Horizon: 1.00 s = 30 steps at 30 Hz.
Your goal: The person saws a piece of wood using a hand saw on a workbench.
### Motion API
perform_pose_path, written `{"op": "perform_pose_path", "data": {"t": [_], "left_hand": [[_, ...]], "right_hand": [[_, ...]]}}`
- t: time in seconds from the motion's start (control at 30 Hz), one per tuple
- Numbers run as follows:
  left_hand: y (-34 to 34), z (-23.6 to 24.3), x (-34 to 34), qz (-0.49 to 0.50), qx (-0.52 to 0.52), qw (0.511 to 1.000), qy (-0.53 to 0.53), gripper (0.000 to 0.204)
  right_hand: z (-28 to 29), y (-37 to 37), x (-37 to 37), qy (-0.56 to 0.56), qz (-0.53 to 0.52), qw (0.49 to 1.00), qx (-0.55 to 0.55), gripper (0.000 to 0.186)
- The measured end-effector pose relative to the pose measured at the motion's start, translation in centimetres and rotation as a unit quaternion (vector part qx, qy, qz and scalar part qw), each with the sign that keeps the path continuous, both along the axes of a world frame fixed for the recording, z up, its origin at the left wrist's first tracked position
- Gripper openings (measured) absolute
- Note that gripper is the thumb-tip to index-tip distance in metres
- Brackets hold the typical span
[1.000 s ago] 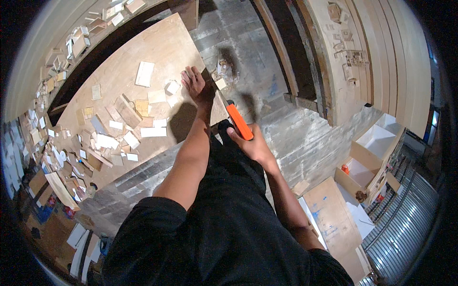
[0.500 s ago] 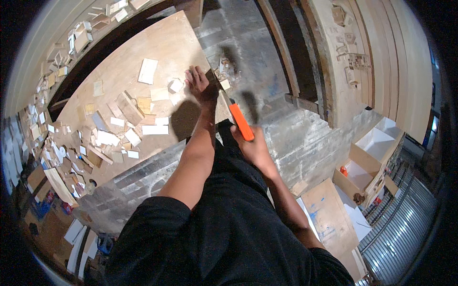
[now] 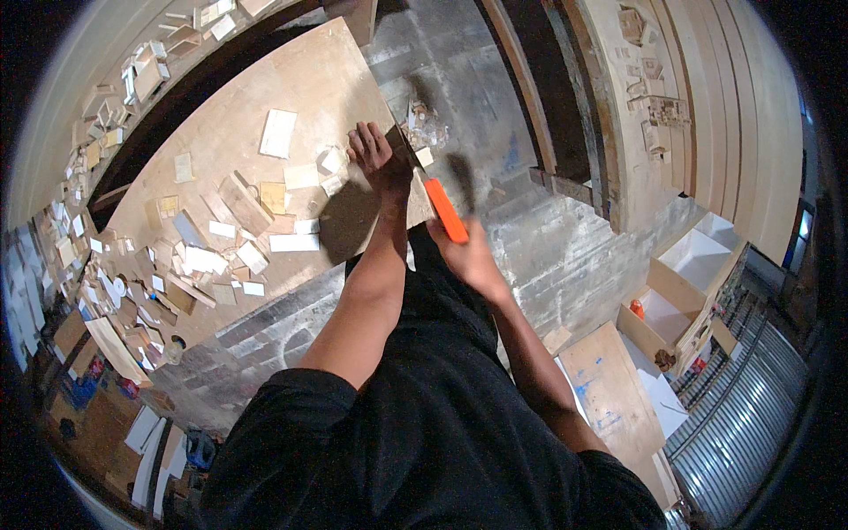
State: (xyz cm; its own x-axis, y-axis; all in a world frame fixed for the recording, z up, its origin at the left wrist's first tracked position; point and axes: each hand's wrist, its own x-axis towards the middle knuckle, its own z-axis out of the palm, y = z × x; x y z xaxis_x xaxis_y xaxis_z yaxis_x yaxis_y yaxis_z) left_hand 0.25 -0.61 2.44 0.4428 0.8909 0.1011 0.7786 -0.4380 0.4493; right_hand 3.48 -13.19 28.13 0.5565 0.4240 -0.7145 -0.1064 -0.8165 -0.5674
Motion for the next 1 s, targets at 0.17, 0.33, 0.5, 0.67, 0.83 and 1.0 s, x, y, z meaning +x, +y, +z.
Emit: {"op": "perform_pose_path", "data": {"t": [0.17,0.33,0.5,0.67,0.83,1.0], "left_hand": [[0.3,-0.8,-0.3,-0.01,0.004,0.998,0.056,0.069],[0.3,-1.0,0.2,0.003,0.033,0.999,0.009,0.065],[0.3,-1.1,0.3,0.017,0.028,0.999,-0.003,0.064],[0.0,-0.8,-0.1,0.002,0.026,0.999,0.024,0.069],[-0.5,-0.3,0.4,0.015,0.016,0.998,0.057,0.069],[-0.7,-0.2,-0.2,0.016,-0.003,0.995,0.1,0.065]], "right_hand": [[1.9,-3.1,-0.4,0.048,0.029,0.998,0.036,0.042],[-4.2,2.0,0.7,-0.01,0.008,0.996,0.089,0.042],[0.5,-2.7,0.0,0.009,0.012,0.997,0.077,0.045],[-0.5,-1.7,2.1,0.032,0.011,0.999,0.042,0.043],[-4.7,0.5,1.2,-0.03,0.002,0.995,0.095,0.044],[2.0,-4.0,-0.2,0.031,0.033,0.997,0.068,0.031]]}}
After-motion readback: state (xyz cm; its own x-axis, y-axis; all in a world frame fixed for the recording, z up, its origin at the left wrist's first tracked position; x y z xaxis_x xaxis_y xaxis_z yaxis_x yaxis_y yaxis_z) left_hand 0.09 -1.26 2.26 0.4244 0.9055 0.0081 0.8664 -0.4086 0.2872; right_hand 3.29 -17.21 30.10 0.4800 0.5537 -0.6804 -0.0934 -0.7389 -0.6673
